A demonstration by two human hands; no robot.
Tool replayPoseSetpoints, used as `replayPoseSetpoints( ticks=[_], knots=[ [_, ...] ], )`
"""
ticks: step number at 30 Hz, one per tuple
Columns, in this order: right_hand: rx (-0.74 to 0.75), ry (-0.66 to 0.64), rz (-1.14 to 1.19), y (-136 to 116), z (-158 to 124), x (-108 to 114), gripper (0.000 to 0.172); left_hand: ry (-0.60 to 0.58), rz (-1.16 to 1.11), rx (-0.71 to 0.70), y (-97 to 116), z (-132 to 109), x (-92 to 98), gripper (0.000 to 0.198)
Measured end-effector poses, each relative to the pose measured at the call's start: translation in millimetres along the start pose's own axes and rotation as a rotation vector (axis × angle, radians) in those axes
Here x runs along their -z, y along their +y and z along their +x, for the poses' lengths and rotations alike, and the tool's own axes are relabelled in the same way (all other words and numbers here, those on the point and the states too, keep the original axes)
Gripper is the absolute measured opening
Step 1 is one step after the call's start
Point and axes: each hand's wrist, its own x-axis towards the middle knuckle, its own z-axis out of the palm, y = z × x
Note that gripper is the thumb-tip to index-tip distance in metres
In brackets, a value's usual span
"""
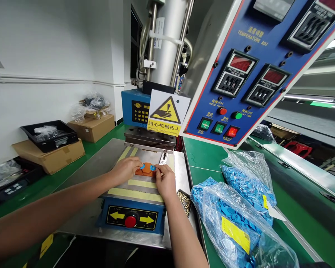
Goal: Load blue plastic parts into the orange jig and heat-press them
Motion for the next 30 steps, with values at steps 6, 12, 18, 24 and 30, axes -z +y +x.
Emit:
replayPoseSetpoints(
  ticks=[6,12,18,24,30],
  knots=[
    [0.010,0.165,0.045,-5,-4,11,0.025,0.006,-0.160,0.030,5,-8,25.7,0.022],
    [-0.174,0.389,0.030,26,-61,49,0.027,0.477,-0.460,0.376,-31,-89,36.1,0.036],
    [-0.542,0.186,0.337,46,-142,46,0.044,0.476,-0.636,0.723,-42,-182,-32.3,0.051],
    [-0.585,0.131,0.470,25,-152,27,0.044,0.492,-0.757,0.741,-11,-195,-67.4,0.052],
    [-0.613,0.081,0.571,24,-151,31,0.043,0.509,-0.756,0.756,-5,-194,-62.8,0.048]
  ],
)
